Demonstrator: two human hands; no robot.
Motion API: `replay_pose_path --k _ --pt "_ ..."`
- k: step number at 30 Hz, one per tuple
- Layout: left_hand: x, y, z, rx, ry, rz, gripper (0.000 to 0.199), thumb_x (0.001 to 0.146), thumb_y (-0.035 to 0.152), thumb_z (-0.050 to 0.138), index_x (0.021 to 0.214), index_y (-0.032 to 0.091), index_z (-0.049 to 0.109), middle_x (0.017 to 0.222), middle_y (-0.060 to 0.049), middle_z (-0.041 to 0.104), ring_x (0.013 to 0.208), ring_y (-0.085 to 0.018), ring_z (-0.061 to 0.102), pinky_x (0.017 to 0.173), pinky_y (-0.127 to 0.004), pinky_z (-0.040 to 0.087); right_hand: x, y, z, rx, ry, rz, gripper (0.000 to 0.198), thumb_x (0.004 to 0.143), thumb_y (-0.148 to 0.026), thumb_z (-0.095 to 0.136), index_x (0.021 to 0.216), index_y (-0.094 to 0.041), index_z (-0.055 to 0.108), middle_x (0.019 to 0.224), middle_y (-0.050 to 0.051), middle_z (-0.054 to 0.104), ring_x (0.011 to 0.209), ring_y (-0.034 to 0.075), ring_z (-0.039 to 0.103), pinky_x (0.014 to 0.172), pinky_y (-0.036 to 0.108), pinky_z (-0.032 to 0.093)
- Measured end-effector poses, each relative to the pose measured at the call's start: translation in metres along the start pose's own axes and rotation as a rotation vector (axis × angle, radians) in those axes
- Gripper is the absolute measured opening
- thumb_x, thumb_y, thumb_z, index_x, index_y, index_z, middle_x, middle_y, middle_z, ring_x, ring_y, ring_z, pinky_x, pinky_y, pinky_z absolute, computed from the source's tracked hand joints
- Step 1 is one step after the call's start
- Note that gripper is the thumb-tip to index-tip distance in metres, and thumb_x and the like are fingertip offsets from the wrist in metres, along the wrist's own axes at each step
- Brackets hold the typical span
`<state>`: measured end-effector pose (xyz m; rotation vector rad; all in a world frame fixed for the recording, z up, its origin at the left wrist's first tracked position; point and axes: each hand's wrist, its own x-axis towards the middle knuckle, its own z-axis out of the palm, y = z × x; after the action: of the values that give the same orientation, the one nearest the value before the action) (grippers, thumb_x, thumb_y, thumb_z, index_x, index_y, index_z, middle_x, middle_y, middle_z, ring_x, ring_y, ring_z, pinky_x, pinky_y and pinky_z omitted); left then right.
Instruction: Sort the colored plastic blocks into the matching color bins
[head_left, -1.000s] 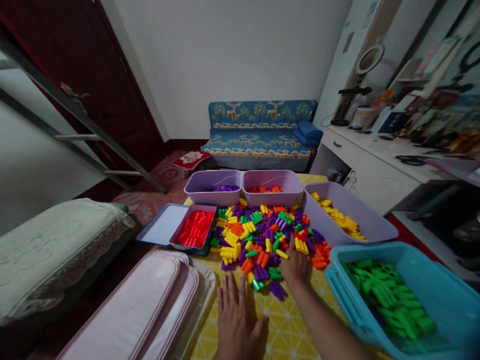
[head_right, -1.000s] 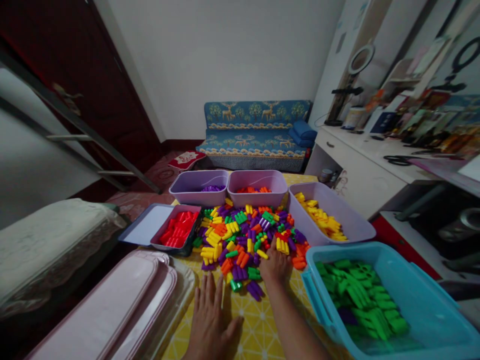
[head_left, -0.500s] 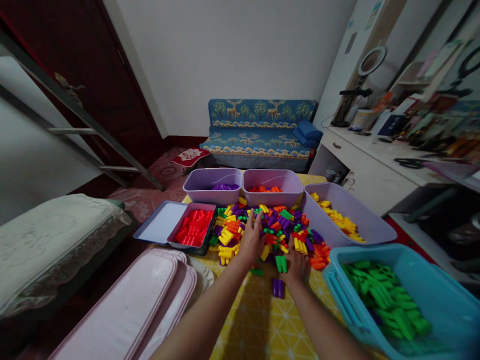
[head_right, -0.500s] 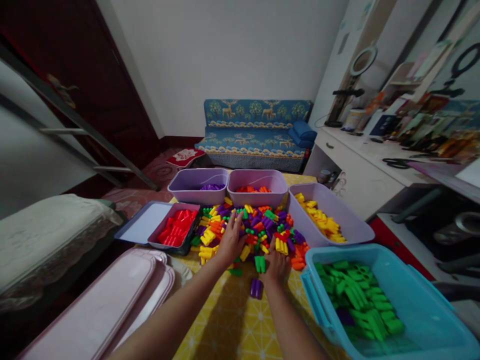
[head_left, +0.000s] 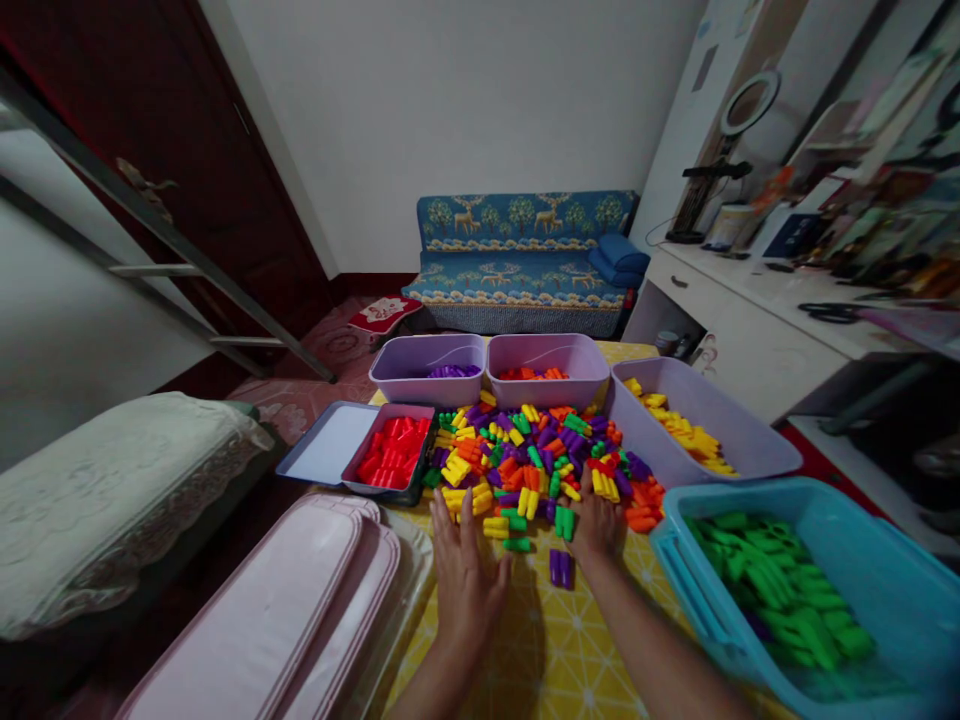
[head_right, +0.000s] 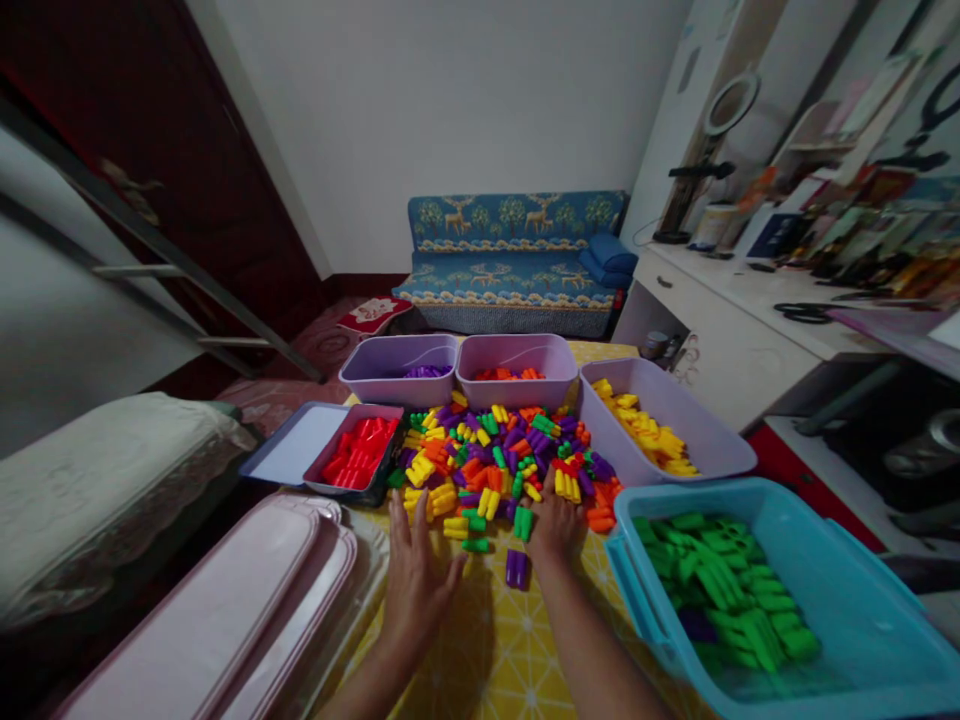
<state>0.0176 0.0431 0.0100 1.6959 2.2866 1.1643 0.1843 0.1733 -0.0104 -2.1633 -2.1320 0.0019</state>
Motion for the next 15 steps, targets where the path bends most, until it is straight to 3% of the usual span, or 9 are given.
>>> replay_pose_path --k 2,5,7,10,15 --pt "-0.027 -0.009 0.01 0.001 -0.071 -0.072 0.1 0.074 0.023 0.068 0.154 0.025 0.009 0.163 -0.014 -0.011 0.149 -0.04 -0.001 0.114 -0.061 0.027 0.001 -0.001 -0.002 -0.001 -0.027 0.013 0.069 0.093 -0.038 0.046 0.15 -0.008 0.024 0.101 0.014 0.071 0.1 0.026 0.063 0.085 0.037 0.038" --pt "-0.035 -0.018 0.025 0.002 -0.109 -0.123 0.103 0.073 0.024 0.069 0.155 0.023 0.006 0.163 -0.017 0.002 0.149 -0.038 0.003 0.116 -0.061 0.021 0.003 -0.005 -0.005 -0.013 -0.036 0.04 0.071 0.091 -0.038 0.05 0.149 -0.008 0.023 0.092 0.012 0.073 0.092 0.027 0.066 0.079 0.037 0.039" --pt "-0.023 -0.019 0.034 -0.012 -0.092 -0.116 0.1 0.074 0.023 0.067 0.154 0.021 0.008 0.162 -0.019 0.006 0.149 -0.038 0.007 0.117 -0.061 0.02 0.004 -0.008 -0.006 -0.025 -0.027 0.057 0.071 0.089 -0.037 0.052 0.149 -0.008 0.025 0.088 0.012 0.073 0.089 0.027 0.067 0.077 0.037 0.04" --pt "0.006 -0.014 0.046 -0.104 -0.064 -0.035 0.094 0.075 0.017 0.064 0.153 0.021 0.012 0.163 -0.018 -0.002 0.149 -0.038 0.006 0.116 -0.061 0.024 0.004 -0.01 -0.008 -0.033 -0.034 0.07 0.07 0.088 -0.035 0.053 0.147 -0.007 0.028 0.085 0.013 0.072 0.088 0.027 0.068 0.077 0.037 0.041" --pt "0.049 0.003 0.061 -0.314 -0.105 0.137 0.097 0.065 -0.002 0.054 0.151 0.03 0.023 0.164 -0.005 -0.007 0.151 -0.032 0.003 0.12 -0.055 0.022 0.003 -0.008 -0.01 -0.027 0.001 0.051 0.065 0.091 -0.034 0.05 0.147 -0.008 0.03 0.086 0.014 0.072 0.09 0.028 0.068 0.076 0.037 0.043"
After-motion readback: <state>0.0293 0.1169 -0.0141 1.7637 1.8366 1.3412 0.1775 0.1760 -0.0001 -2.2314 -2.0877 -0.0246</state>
